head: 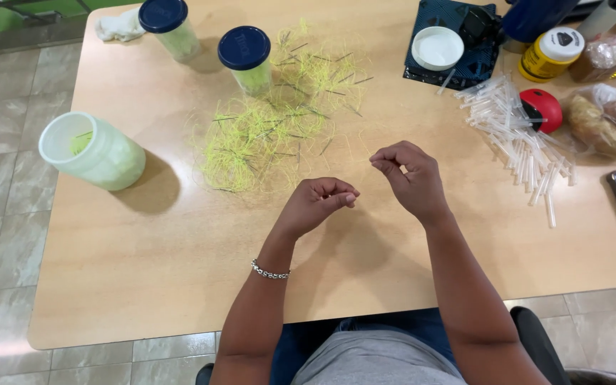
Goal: The person sits at a table and assembles small fishing lures by hand. They pick up thin yellow threads and insert them into small clear plastic tubes, repeating the process with multiple items.
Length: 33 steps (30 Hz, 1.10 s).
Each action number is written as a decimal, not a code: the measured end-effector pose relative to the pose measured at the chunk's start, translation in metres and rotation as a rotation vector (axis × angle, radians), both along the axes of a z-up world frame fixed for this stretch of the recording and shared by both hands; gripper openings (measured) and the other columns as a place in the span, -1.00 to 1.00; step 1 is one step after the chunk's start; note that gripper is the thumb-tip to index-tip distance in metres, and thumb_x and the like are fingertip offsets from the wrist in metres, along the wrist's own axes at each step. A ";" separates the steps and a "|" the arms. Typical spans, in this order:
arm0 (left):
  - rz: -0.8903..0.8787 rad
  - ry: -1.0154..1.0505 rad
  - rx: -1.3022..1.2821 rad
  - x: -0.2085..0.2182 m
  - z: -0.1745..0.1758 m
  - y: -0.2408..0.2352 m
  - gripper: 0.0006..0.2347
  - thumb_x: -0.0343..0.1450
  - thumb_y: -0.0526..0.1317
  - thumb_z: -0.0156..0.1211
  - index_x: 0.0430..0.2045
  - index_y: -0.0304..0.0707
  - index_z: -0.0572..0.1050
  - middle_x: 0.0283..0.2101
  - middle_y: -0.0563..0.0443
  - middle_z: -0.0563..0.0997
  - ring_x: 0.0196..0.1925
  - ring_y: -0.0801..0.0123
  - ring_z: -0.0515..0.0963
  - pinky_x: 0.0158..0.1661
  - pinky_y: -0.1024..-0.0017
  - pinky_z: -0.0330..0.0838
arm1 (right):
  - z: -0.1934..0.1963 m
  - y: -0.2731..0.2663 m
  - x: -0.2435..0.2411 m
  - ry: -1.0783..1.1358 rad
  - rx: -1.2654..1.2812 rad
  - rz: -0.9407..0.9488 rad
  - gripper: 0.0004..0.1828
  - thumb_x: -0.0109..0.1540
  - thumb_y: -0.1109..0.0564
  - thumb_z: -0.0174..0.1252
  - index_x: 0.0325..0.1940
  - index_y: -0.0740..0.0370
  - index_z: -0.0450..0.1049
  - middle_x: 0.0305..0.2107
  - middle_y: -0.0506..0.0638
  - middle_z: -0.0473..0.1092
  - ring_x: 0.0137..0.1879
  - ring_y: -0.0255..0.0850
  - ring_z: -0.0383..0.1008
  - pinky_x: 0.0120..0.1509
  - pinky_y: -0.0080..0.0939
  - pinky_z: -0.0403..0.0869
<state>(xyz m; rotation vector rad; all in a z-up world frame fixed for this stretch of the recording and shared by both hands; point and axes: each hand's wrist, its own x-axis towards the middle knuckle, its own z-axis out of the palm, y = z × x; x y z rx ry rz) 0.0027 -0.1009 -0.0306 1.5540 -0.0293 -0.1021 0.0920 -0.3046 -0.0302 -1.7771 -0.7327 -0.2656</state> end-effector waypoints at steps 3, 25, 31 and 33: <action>0.003 -0.009 -0.168 -0.003 -0.007 0.002 -0.90 0.37 -0.33 0.37 -0.31 -0.36 0.67 -0.40 -0.09 0.72 -0.25 0.51 0.62 -0.15 0.57 0.49 | -0.013 0.013 0.005 -0.005 0.046 0.025 -0.95 0.30 0.29 0.32 -0.20 0.19 0.63 -0.42 0.00 0.47 -0.33 -0.22 0.47 -0.16 -0.23 0.48; -0.015 0.023 -0.513 0.011 -0.053 0.003 -0.83 0.36 -0.44 0.36 -0.23 -0.61 0.60 -0.35 -0.33 0.69 -0.28 0.18 0.75 -0.18 0.34 0.69 | -0.028 -0.002 0.002 0.106 0.092 -0.062 -0.92 0.41 0.24 0.21 -0.04 0.30 0.57 -0.21 0.11 0.46 -0.13 -0.14 0.49 0.01 -0.16 0.51; 0.036 0.053 -0.463 0.013 -0.053 0.000 -0.81 0.35 -0.42 0.38 -0.22 -0.63 0.60 -0.37 -0.34 0.69 -0.31 0.23 0.74 -0.20 0.38 0.69 | -0.029 0.011 -0.007 -0.064 0.021 0.223 -0.65 0.30 0.26 0.27 0.19 0.26 0.54 0.17 0.22 0.35 0.31 0.14 0.38 0.37 0.11 0.34; 0.002 0.067 -0.493 0.012 -0.053 -0.001 -0.80 0.35 -0.42 0.39 -0.22 -0.61 0.61 -0.35 -0.36 0.69 -0.28 0.20 0.75 -0.19 0.37 0.70 | -0.038 0.013 -0.008 -0.134 -0.004 0.237 -0.80 0.27 0.28 0.30 -0.02 0.18 0.65 0.02 0.13 0.50 0.18 0.09 0.48 0.32 0.03 0.39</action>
